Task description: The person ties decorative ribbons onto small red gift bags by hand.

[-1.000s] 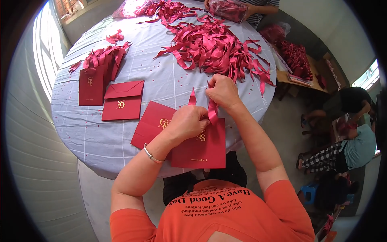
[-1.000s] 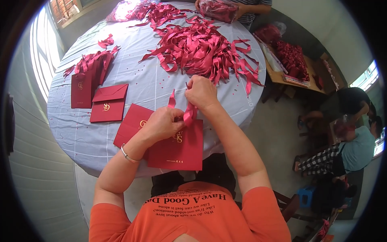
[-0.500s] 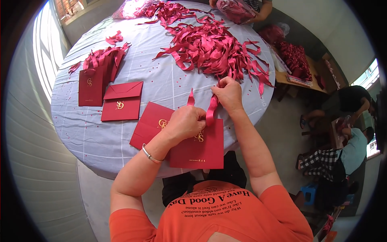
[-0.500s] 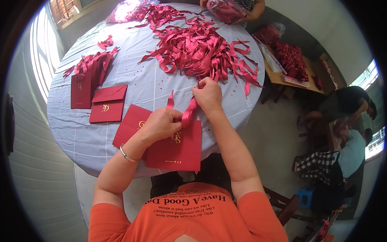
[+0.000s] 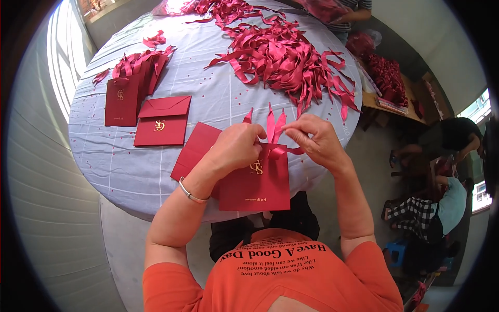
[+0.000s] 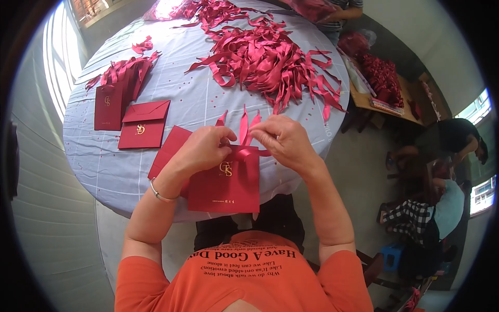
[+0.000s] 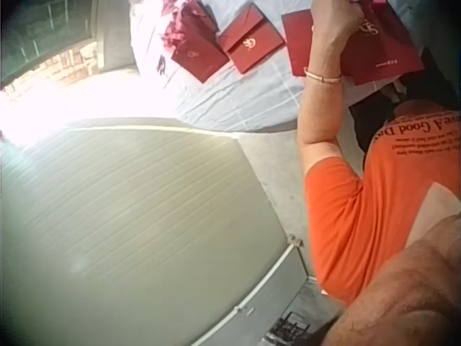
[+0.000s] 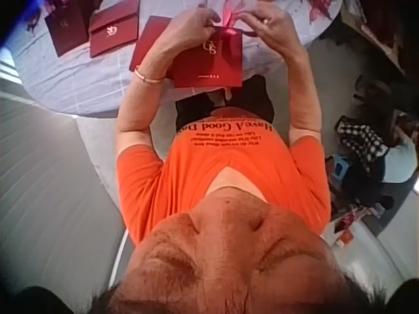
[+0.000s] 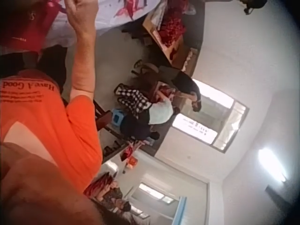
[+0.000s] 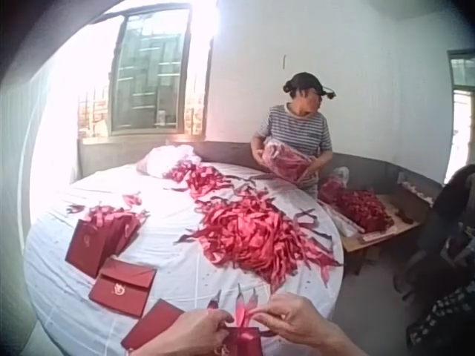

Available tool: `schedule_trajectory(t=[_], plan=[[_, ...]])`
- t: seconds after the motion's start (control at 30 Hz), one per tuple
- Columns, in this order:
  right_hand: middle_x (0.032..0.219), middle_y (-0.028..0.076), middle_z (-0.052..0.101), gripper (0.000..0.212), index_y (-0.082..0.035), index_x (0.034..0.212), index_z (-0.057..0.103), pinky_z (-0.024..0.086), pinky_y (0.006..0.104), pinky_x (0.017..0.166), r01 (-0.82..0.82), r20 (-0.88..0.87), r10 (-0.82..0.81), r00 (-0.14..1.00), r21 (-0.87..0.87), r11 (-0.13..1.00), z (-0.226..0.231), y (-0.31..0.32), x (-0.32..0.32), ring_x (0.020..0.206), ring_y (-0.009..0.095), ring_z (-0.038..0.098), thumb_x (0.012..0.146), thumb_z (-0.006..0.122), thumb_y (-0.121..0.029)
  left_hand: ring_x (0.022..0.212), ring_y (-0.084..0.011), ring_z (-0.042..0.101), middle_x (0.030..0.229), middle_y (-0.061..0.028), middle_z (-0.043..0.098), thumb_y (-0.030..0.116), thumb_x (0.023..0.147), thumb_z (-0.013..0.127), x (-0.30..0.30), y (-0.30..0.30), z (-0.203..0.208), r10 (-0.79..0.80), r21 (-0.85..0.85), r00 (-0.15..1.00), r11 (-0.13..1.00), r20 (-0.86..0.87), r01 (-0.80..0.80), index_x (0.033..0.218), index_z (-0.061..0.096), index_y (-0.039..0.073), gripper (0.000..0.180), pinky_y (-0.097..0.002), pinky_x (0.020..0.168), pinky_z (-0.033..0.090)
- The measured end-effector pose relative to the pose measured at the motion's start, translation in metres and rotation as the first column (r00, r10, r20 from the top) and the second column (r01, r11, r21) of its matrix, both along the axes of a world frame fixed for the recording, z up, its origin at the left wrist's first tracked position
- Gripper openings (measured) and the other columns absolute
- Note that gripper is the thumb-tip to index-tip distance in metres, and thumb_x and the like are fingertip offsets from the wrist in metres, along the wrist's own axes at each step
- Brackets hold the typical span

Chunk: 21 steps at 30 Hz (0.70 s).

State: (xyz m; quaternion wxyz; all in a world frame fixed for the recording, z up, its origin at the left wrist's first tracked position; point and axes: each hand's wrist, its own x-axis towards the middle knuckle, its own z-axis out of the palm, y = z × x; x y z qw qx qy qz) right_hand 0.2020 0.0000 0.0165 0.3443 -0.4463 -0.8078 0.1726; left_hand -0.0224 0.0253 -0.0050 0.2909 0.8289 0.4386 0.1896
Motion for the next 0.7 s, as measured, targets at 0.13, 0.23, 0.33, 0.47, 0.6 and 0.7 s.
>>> schedule_trajectory(t=[0.13,0.23,0.33,0.47,0.6,0.7], plan=[[0.076,0.004,0.065,0.013,-0.002,0.099,0.072,0.047,0.0261,0.064,-0.152,-0.082,0.174,0.981,0.219,0.964,0.008,-0.011,-0.009,0.071,0.01,0.058,0.089,0.07,-0.009,0.075,-0.0261,0.069,0.083,-0.0171,0.07,0.003,0.077,0.067,0.003,0.001,-0.002,0.11,-0.095,0.978,0.991,0.179,-0.094,0.103,0.063,-0.004,0.027,-0.0359,0.067,0.053],[0.078,-0.003,0.06,0.011,-0.003,0.098,0.065,0.046,0.0168,0.063,-0.023,-0.674,-0.144,0.725,-0.232,0.973,0.022,-0.027,-0.013,0.071,0.004,0.056,0.089,0.07,-0.008,0.067,-0.021,0.068,0.082,-0.0161,0.07,0.001,0.079,0.066,0.004,0.002,-0.001,0.21,-0.185,0.947,0.968,0.241,-0.168,0.104,0.06,-0.005,0.026,-0.0327,0.058,0.053],[0.078,-0.004,0.059,0.009,-0.005,0.094,0.06,0.045,0.0169,0.061,0.009,-0.583,-0.121,0.804,-0.191,0.982,0.021,-0.021,-0.006,0.068,0.002,0.053,0.091,0.067,-0.008,0.058,-0.0163,0.066,0.081,-0.0153,0.069,-0.002,0.082,0.063,0.007,0.001,0.001,0.258,-0.331,0.926,0.93,0.277,-0.16,0.106,0.057,-0.006,0.025,-0.0285,0.048,0.051],[0.085,0.006,0.059,0.005,-0.001,0.096,0.058,0.046,0.0274,0.066,-0.08,-0.049,0.09,0.995,0.178,0.981,0.008,-0.015,-0.017,0.073,0.017,0.056,0.092,0.06,-0.003,0.053,-0.0144,0.064,0.08,-0.0153,0.068,-0.004,0.083,0.059,0.01,0.002,-0.004,0.256,-0.412,0.916,0.904,0.309,-0.114,0.107,0.054,-0.007,0.025,-0.0266,0.044,0.05],[0.088,0.01,0.063,0.01,-0.002,0.098,0.064,0.048,0.0332,0.075,-0.078,-0.192,0.082,0.978,0.027,0.997,-0.016,-0.002,-0.025,0.08,0.023,0.06,0.088,0.064,-0.002,0.054,-0.0142,0.064,0.081,-0.0148,0.068,-0.005,0.082,0.058,0.009,0.0,0.001,0.268,-0.417,0.914,0.9,0.305,-0.125,0.106,0.055,-0.007,0.024,-0.0261,0.044,0.049],[0.087,0.008,0.068,0.012,-0.005,0.096,0.07,0.049,0.0331,0.077,0.007,-0.126,0.004,0.992,0.087,0.996,-0.03,0.002,-0.024,0.082,0.023,0.063,0.084,0.069,-0.003,0.054,-0.0142,0.064,0.082,-0.0142,0.068,-0.005,0.083,0.058,0.01,-0.001,0.003,0.258,-0.398,0.906,0.911,0.335,-0.112,0.106,0.055,-0.007,0.023,-0.0258,0.043,0.049]])
